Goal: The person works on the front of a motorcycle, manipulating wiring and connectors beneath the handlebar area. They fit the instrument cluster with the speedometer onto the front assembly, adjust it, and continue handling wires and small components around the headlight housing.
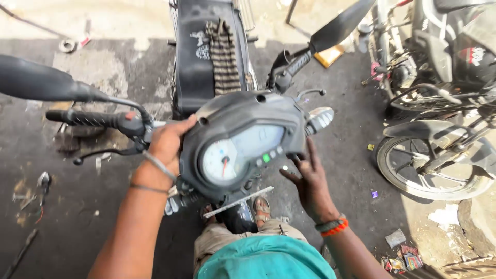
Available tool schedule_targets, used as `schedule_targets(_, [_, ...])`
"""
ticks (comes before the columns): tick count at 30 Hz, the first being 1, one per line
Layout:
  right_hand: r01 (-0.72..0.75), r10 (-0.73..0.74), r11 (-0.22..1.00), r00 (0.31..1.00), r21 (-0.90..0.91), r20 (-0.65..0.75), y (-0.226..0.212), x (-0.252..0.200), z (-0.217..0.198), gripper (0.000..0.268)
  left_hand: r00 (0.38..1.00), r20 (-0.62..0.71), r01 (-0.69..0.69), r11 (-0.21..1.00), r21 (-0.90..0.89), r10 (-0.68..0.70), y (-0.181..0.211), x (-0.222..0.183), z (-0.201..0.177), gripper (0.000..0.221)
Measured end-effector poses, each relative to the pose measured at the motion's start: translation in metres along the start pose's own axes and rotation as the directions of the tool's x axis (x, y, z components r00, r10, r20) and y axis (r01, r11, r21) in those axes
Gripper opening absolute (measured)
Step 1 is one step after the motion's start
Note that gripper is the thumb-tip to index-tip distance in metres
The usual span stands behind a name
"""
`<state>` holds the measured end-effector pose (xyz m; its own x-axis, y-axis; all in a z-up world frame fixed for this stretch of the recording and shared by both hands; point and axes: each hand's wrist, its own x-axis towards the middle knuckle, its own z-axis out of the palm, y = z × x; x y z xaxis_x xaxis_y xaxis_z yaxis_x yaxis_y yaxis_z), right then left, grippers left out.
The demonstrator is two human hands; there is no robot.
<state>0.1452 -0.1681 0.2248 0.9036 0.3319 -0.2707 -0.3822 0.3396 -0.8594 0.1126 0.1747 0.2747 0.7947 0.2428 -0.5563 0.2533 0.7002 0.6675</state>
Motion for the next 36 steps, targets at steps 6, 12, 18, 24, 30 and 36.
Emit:
schedule_targets(6, [0.216,-0.201,0.930,0.976,-0.297,0.079,0.001,0.012,0.062,0.107,0.994,0.004,0.105,0.994,0.029,-0.105,0.034,0.075,-0.025,0.026])
schedule_targets(12, [0.067,-0.151,0.892,0.976,-0.446,-0.155,0.009,0.019,0.104,0.105,0.998,-0.062,0.004,0.954,0.298,0.016,0.044,0.152,-0.041,0.039])
schedule_targets(18, [-0.002,-0.428,0.518,0.865,-0.855,-0.261,0.025,0.023,0.127,0.080,0.989,-0.122,0.027,0.714,0.700,0.082,0.057,0.168,-0.050,0.047])
schedule_targets(24, [-0.022,-0.560,0.296,0.806,-0.955,-0.192,0.023,0.026,0.150,0.058,0.913,0.069,-0.265,0.457,0.849,0.402,0.053,0.135,-0.055,0.047])
schedule_targets(30, [-0.064,-0.526,0.315,0.819,-0.947,-0.230,0.025,0.029,0.155,0.051,0.607,0.534,-0.619,-0.071,0.782,0.589,0.057,0.030,-0.063,0.073])
schedule_targets(36, [-0.001,-0.541,0.353,0.816,-0.936,-0.205,0.039,0.028,0.135,0.056,0.625,0.682,-0.580,-0.360,0.731,0.379,0.045,0.003,-0.063,0.127])
